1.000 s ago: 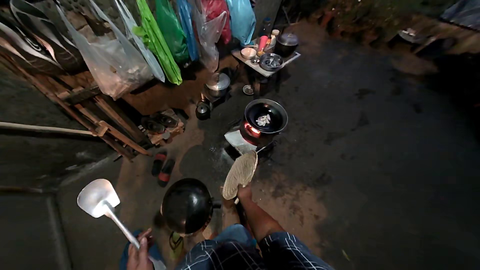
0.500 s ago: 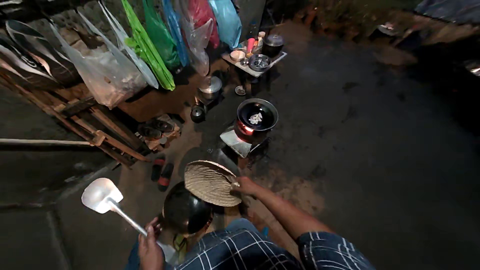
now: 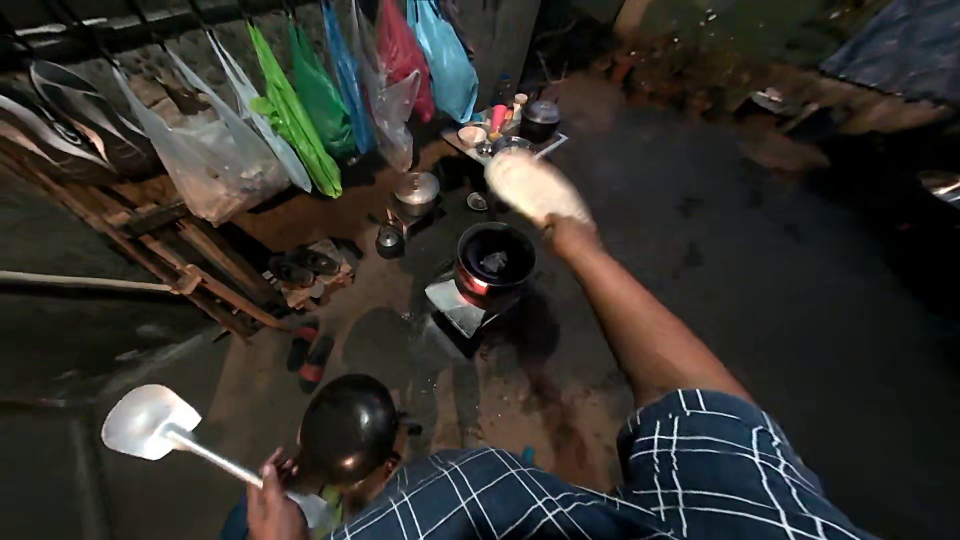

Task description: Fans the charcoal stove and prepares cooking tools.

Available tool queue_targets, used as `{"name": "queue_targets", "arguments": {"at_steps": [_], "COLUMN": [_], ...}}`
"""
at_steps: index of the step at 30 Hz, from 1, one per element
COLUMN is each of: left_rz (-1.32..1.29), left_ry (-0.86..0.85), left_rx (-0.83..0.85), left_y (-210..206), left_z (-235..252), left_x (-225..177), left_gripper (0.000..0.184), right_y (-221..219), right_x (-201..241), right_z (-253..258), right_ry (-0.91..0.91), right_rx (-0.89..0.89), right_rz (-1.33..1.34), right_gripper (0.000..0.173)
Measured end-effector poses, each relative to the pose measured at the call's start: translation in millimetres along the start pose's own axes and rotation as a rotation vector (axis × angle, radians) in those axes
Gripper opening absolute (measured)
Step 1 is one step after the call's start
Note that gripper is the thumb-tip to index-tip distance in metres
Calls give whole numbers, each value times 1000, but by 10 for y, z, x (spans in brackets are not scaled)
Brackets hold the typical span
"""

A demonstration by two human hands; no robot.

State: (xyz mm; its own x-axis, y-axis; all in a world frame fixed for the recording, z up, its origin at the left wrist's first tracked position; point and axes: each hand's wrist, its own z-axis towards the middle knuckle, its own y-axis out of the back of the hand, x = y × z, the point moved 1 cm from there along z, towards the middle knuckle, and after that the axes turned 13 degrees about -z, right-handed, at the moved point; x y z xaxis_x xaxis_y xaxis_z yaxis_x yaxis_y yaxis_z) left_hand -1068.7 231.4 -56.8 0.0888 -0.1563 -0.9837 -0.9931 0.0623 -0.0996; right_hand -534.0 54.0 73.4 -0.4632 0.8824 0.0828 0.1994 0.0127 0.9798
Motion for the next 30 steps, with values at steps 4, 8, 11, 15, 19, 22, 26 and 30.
{"name": "queue_targets", "arguments": {"at_steps": [4, 8, 11, 15, 19, 22, 26, 30], "left_rz": [-16, -31, -25, -19, -18, -20, -12, -35], "left_ry": [3, -22, -47, -46, -35, -52, -59, -91], "left_rx": [-44, -81, -101, -139, -155, -171, -212, -252], "left_y": [-287, -495, -605, -670, -690, -673, -610, -430], "left_z": [-240, -393, -500, -619, -646, -630, -564, -398], "left_x": [25, 81, 130, 152, 161, 128, 45, 33], "left_gripper": [39, 39, 39, 40, 41, 41, 40, 41], "right_y": [129, 293, 119, 344, 413, 200, 99, -42], "right_x": [142, -229, -106, -61, -198, 76, 746, 1228], "right_z": [68, 616, 593, 577, 925, 781, 272, 23], "right_ry": [405, 36, 309, 559, 84, 316, 922, 988], "right_rx": [458, -2, 107, 401, -128, -39, 555, 641], "right_rz": [214, 19, -1, 103, 18, -20, -58, -146], "right_gripper": [33, 42, 40, 34, 48, 45, 33, 36]}}
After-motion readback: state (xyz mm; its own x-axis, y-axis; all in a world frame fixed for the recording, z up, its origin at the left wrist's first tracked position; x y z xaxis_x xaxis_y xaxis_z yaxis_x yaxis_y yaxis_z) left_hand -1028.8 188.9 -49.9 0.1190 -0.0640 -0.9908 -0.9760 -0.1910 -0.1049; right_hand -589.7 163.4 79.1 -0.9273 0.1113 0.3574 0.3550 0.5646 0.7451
